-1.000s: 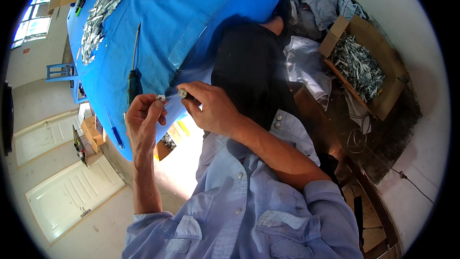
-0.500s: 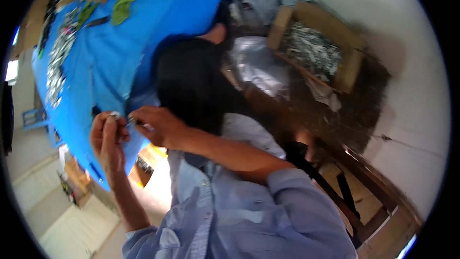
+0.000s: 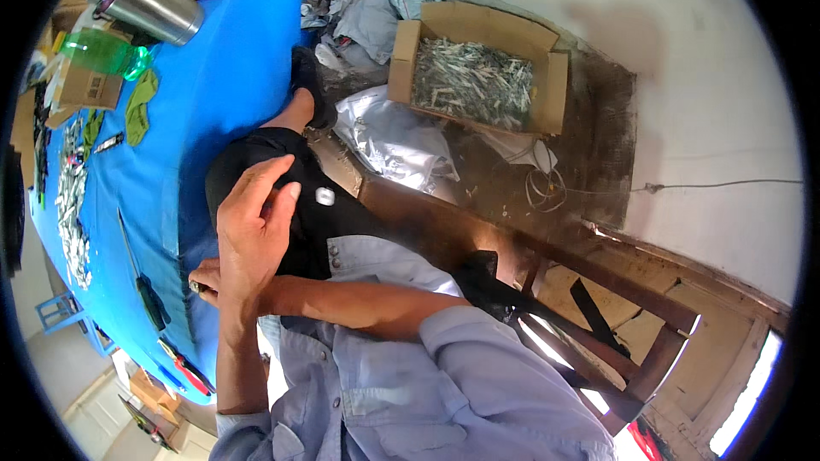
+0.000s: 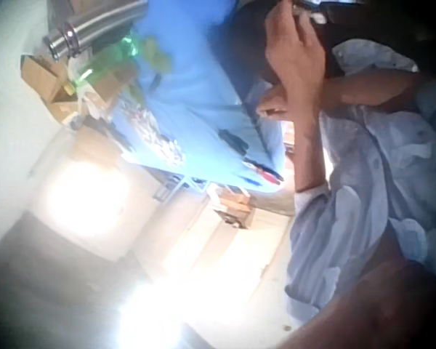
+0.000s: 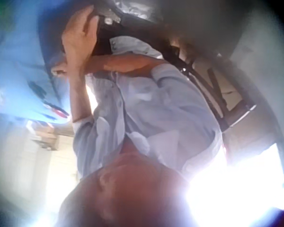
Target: The person assembles small metal and plastic components at a table, using a screwdriver to fit pieces together and retrieving more parts from a cardboard box.
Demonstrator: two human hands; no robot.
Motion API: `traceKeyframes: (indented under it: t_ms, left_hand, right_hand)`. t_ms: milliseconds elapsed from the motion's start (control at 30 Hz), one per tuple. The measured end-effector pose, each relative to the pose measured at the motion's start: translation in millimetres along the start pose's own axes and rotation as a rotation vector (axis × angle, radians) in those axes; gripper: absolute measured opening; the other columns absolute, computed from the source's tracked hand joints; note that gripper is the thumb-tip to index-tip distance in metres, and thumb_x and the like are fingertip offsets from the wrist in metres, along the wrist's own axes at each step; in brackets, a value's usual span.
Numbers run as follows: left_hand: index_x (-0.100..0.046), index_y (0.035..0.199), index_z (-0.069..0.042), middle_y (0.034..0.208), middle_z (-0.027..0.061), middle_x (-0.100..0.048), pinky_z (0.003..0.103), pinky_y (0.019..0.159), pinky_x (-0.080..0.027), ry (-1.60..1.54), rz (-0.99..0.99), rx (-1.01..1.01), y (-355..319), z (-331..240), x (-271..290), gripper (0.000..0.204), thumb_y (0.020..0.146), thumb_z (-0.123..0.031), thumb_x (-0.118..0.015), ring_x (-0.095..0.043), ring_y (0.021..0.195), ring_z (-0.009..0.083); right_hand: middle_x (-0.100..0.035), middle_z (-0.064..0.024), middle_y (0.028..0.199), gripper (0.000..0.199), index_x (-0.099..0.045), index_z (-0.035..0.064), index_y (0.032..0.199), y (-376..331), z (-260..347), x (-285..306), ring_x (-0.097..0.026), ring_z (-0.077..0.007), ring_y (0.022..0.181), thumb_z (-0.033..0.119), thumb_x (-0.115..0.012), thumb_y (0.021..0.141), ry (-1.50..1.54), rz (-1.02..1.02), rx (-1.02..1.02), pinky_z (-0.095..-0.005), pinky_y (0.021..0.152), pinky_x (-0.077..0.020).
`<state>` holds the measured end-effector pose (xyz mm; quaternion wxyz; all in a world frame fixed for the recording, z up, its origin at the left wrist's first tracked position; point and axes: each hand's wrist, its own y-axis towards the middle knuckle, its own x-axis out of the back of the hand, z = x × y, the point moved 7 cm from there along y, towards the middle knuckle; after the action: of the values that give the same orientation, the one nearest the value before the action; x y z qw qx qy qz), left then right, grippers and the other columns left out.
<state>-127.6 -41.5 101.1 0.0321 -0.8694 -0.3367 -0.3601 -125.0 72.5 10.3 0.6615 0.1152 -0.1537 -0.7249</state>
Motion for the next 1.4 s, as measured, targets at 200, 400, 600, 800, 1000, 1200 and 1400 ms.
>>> traceKeyframes:
  t_ms: [200, 400, 600, 800, 1000, 1200, 1400]
  left_hand:
    - [-0.073, 0.111, 0.001, 0.089, 0.0092, -0.074, 0.026, 0.064, -0.056, -0.060, 0.005, 0.090, -2, 19, -10, 0.014, 0.102, -0.007, -0.065, -0.066, 0.072, 0.0118]
    - [-0.073, 0.106, 0.000, 0.090, 0.0065, -0.075, 0.024, 0.064, -0.051, -0.018, -0.141, 0.210, -18, 23, 34, 0.017, 0.105, -0.013, -0.061, -0.063, 0.071, 0.0084]
    - [-0.075, 0.109, -0.004, 0.099, 0.0048, -0.076, 0.024, 0.072, -0.051, 0.155, -0.206, 0.210, -45, 22, 69, 0.012, 0.100, -0.006, -0.067, -0.067, 0.084, 0.0100]
    - [-0.071, 0.099, -0.001, 0.096, 0.0143, -0.074, 0.036, 0.074, -0.057, 0.191, -0.096, 0.002, -40, -18, 45, 0.021, 0.080, 0.002, -0.080, -0.071, 0.079, 0.0283]
    - [-0.072, 0.102, 0.001, 0.094, 0.0127, -0.074, 0.032, 0.070, -0.057, 0.255, -0.329, 0.115, -50, -4, 110, 0.013, 0.091, -0.004, -0.077, -0.071, 0.078, 0.0215]
    - [-0.075, 0.107, 0.001, 0.103, 0.0110, -0.075, 0.029, 0.072, -0.056, 0.237, -0.464, 0.487, -111, 50, 152, 0.015, 0.098, -0.009, -0.069, -0.070, 0.086, 0.0173]
    - [-0.076, 0.108, 0.002, 0.111, 0.0135, -0.075, 0.029, 0.072, -0.057, 0.189, -0.402, 0.439, -128, 64, 139, 0.016, 0.098, -0.007, -0.067, -0.072, 0.091, 0.0191]
  right_hand:
    - [-0.064, -0.0140, 0.102, 0.026, -0.062, 0.0017, 0.113, 1, -4, 3, -0.065, -0.0307, 0.100, 0.006, -0.070, 0.089, 0.033, 0.050, -0.061, -0.0409, 0.086, -0.0521]
    - [-0.065, -0.0095, 0.104, 0.021, -0.062, 0.0026, 0.109, -8, -25, -7, -0.065, -0.0231, 0.102, 0.007, -0.072, 0.091, 0.572, -0.062, -0.141, -0.0365, 0.087, -0.0517]
    - [-0.068, -0.0133, 0.114, 0.028, -0.063, 0.0011, 0.112, 0, 4, 21, -0.065, -0.0236, 0.111, 0.002, -0.076, 0.087, 0.353, -0.022, -0.070, -0.0365, 0.091, -0.0513]
    - [-0.069, -0.0130, 0.107, 0.019, -0.065, 0.0031, 0.108, -2, 33, 34, -0.066, -0.0232, 0.102, 0.005, -0.070, 0.091, 0.554, -0.075, -0.040, -0.0377, 0.085, -0.0516]
    - [-0.071, -0.0124, 0.100, 0.015, -0.067, 0.0007, 0.106, 4, 10, 39, -0.069, -0.0219, 0.085, 0.008, -0.068, 0.092, 0.338, -0.170, -0.183, -0.0382, 0.077, -0.0542]
    - [-0.071, -0.0108, 0.104, 0.027, -0.069, 0.0007, 0.120, 1, 8, 38, -0.067, -0.0146, 0.090, 0.007, -0.072, 0.094, 0.408, -0.133, -0.278, -0.0287, 0.077, -0.0555]
    - [-0.070, -0.0149, 0.103, 0.030, -0.068, -0.0029, 0.120, 1, 22, 38, -0.071, -0.0224, 0.085, 0.002, -0.075, 0.092, 0.265, -0.084, -0.127, -0.0316, 0.073, -0.0572]
